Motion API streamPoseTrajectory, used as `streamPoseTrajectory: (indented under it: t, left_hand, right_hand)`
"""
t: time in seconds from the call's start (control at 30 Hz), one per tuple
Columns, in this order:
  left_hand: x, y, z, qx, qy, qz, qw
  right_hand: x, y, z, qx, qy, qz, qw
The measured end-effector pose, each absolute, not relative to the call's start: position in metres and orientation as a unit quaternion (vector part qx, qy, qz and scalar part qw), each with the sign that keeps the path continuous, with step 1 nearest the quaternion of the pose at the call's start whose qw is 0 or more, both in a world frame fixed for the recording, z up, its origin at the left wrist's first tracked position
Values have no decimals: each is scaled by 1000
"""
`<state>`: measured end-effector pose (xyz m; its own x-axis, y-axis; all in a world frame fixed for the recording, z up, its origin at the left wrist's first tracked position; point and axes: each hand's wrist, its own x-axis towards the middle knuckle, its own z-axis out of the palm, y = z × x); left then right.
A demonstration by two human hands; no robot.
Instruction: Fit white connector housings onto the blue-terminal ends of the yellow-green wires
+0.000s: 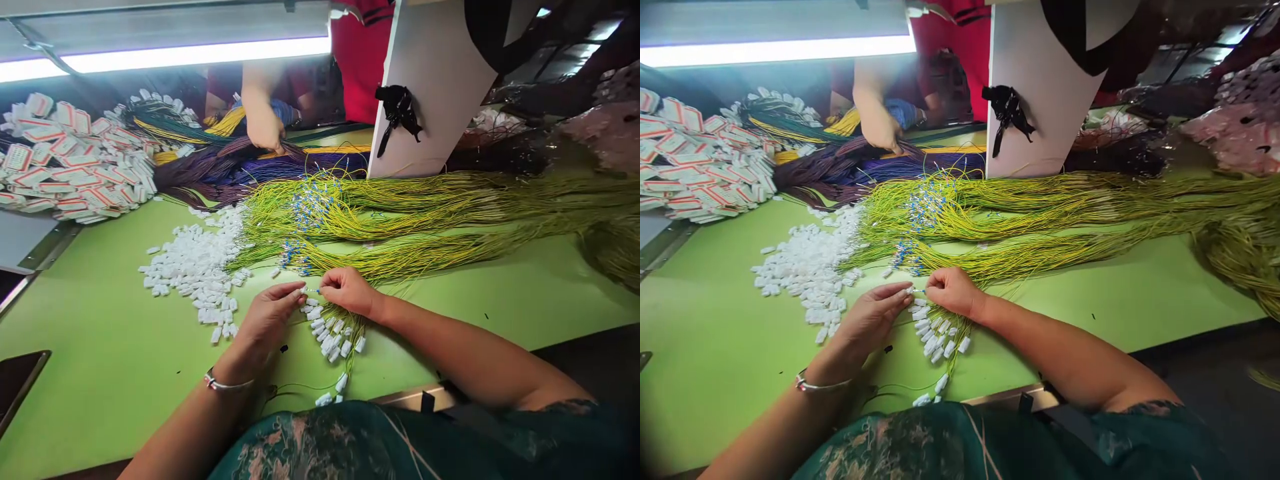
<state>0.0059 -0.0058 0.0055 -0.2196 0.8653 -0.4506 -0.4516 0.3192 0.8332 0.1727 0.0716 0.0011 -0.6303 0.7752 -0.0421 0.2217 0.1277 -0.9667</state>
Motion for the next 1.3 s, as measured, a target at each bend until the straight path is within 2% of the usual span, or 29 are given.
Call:
streamPoseTrajectory:
  t: [0.33,0.47,0.63,0.9,1.13,1.23,1.3]
  left_hand:
    - [9,-8,6,201,534,557,604]
    - [10,-9,0,270,535,563,569]
    - [15,-8,-5,389,540,557,496]
    - [18,-8,-12,365,547,570,493]
    - [23,-7,-7,393,572,547,469]
    - [23,-10,-5,455,573,513,449]
    - [26,-17,-4,519,556,483,433]
  right_hand:
    - [174,75,0,-334,-752,529,207]
    - [174,79,2,-330,-762,529,174]
    - [175,82,6,-309,-747,568,154]
    - [177,74,6,-380,-647,644,153]
    - [176,77,-2,-344,-739,548,186]
    - [178,78,0,-330,-759,530,184]
    - [181,79,5,-350,-779,474,215]
